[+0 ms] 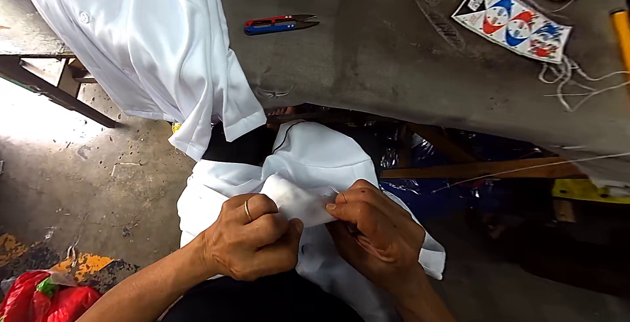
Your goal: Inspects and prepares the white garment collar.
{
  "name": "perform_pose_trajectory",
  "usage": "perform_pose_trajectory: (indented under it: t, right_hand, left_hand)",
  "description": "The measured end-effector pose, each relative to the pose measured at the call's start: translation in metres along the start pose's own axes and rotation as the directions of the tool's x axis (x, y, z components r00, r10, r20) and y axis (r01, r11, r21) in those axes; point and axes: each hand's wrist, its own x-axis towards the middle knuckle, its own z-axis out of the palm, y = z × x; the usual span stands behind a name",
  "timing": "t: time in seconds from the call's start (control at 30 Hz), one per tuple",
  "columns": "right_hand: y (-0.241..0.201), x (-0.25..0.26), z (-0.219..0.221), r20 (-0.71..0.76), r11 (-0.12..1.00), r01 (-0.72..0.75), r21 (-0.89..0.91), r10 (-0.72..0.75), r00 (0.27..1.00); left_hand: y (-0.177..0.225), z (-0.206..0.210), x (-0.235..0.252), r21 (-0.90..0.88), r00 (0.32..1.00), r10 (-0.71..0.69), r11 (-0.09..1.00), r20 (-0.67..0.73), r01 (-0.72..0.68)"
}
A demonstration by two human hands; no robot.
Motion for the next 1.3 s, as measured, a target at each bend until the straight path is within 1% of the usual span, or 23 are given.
perform_pose_trajectory:
  t: [0.07, 0.1, 0.17, 0.23, 0.3, 0.33, 0.4, 0.47, 0.5, 0.57, 0.63, 0.7, 0.77, 0.83, 0.93, 1.0, 1.07, 1.13, 1.17, 1.2, 1.23, 1.27, 1.3]
  right_hand:
    - [-0.001, -0.002, -0.007, -0.023, 1.000, -0.002, -0.012, 0.002, 1.000]
    - [0.000, -0.002, -0.012, -0.042, 1.000, -0.002, -0.020, 0.001, 0.999]
    - [0.002, -0.004, -0.034, -0.110, 0.997, -0.031, -0.070, 0.023, 0.994]
    - [0.005, -0.003, -0.073, -0.223, 0.986, -0.090, -0.143, 0.056, 0.973]
    - [0.006, 0.001, -0.113, -0.287, 0.975, -0.128, -0.183, 0.072, 0.955]
    - [0.006, 0.000, -0.128, -0.274, 0.971, -0.156, -0.183, 0.103, 0.956]
    - [0.014, -0.005, -0.139, -0.151, 0.961, -0.261, -0.093, 0.245, 0.958]
    - [0.035, -0.012, -0.128, 0.011, 0.922, -0.386, 0.041, 0.386, 0.922]
    - [0.046, -0.016, -0.118, 0.062, 0.896, -0.435, 0.093, 0.431, 0.900]
    - [0.058, -0.020, -0.103, 0.147, 0.837, -0.507, 0.207, 0.486, 0.862]
    - [0.061, -0.021, -0.096, 0.157, 0.803, -0.520, 0.291, 0.496, 0.854]
    - [0.059, -0.016, -0.100, 0.101, 0.821, -0.487, 0.297, 0.480, 0.871]
    - [0.052, -0.007, -0.110, 0.008, 0.852, -0.456, 0.259, 0.470, 0.883]
    - [0.036, 0.001, -0.122, -0.058, 0.875, -0.427, 0.228, 0.450, 0.891]
    - [0.006, 0.007, -0.130, -0.076, 0.902, -0.369, 0.226, 0.394, 0.916]
    - [-0.016, 0.007, -0.128, -0.034, 0.893, -0.357, 0.275, 0.380, 0.924]
    - [-0.044, 0.010, -0.119, 0.081, 0.839, -0.387, 0.382, 0.386, 0.919]
    - [-0.067, 0.015, -0.097, 0.252, 0.754, -0.446, 0.482, 0.368, 0.895]
    - [-0.067, 0.016, -0.084, 0.343, 0.733, -0.457, 0.504, 0.316, 0.885]
    - [-0.057, 0.014, -0.071, 0.412, 0.749, -0.447, 0.489, 0.253, 0.875]
    - [-0.039, 0.011, -0.060, 0.439, 0.784, -0.435, 0.444, 0.232, 0.868]
    - [-0.012, 0.006, -0.053, 0.415, 0.786, -0.446, 0.429, 0.267, 0.870]
    - [0.017, 0.004, -0.050, 0.368, 0.747, -0.488, 0.451, 0.342, 0.864]
  left_hand:
    - [0.003, 0.004, 0.007, -0.022, 0.999, 0.019, 1.000, 0.026, -0.018]
    - [0.004, 0.006, 0.010, -0.049, 0.999, -0.006, 0.999, 0.047, 0.008]
    - [0.003, 0.009, 0.019, -0.114, 0.983, -0.147, 0.981, 0.109, 0.159]
    - [-0.001, 0.006, 0.032, -0.221, 0.941, -0.282, 0.921, 0.190, 0.320]
    - [-0.007, -0.005, 0.047, -0.352, 0.898, -0.327, 0.836, 0.294, 0.420]
    - [-0.010, -0.010, 0.053, -0.402, 0.866, -0.344, 0.781, 0.362, 0.478]
    - [-0.023, -0.016, 0.058, -0.483, 0.767, -0.375, 0.611, 0.521, 0.627]
    - [-0.043, -0.016, 0.052, -0.522, 0.667, -0.381, 0.422, 0.640, 0.741]
    - [-0.053, -0.014, 0.046, -0.521, 0.629, -0.390, 0.354, 0.673, 0.777]
    - [-0.067, -0.011, 0.033, -0.493, 0.561, -0.444, 0.270, 0.699, 0.827]
    - [-0.072, -0.009, 0.023, -0.477, 0.519, -0.490, 0.220, 0.700, 0.851]
    - [-0.076, -0.009, 0.020, -0.475, 0.499, -0.503, 0.187, 0.706, 0.860]
    - [-0.079, -0.009, 0.022, -0.481, 0.492, -0.503, 0.163, 0.711, 0.862]
    - [-0.079, -0.009, 0.025, -0.464, 0.450, -0.518, 0.112, 0.727, 0.879]
    - [-0.077, -0.009, 0.028, -0.443, 0.382, -0.546, 0.021, 0.746, 0.896]
    - [-0.077, -0.009, 0.028, -0.449, 0.374, -0.551, -0.002, 0.746, 0.893]
    - [-0.077, -0.010, 0.027, -0.468, 0.403, -0.544, 0.021, 0.736, 0.883]
    - [-0.077, -0.011, 0.026, -0.478, 0.452, -0.522, 0.094, 0.723, 0.873]
    - [-0.077, -0.012, 0.025, -0.476, 0.479, -0.504, 0.145, 0.719, 0.867]
    - [-0.077, -0.012, 0.025, -0.467, 0.496, -0.486, 0.190, 0.720, 0.864]
    - [-0.077, -0.013, 0.025, -0.448, 0.496, -0.472, 0.219, 0.729, 0.867]
    - [-0.078, -0.013, 0.025, -0.431, 0.489, -0.471, 0.233, 0.735, 0.872]
    - [-0.079, -0.011, 0.023, -0.414, 0.473, -0.478, 0.230, 0.740, 0.881]
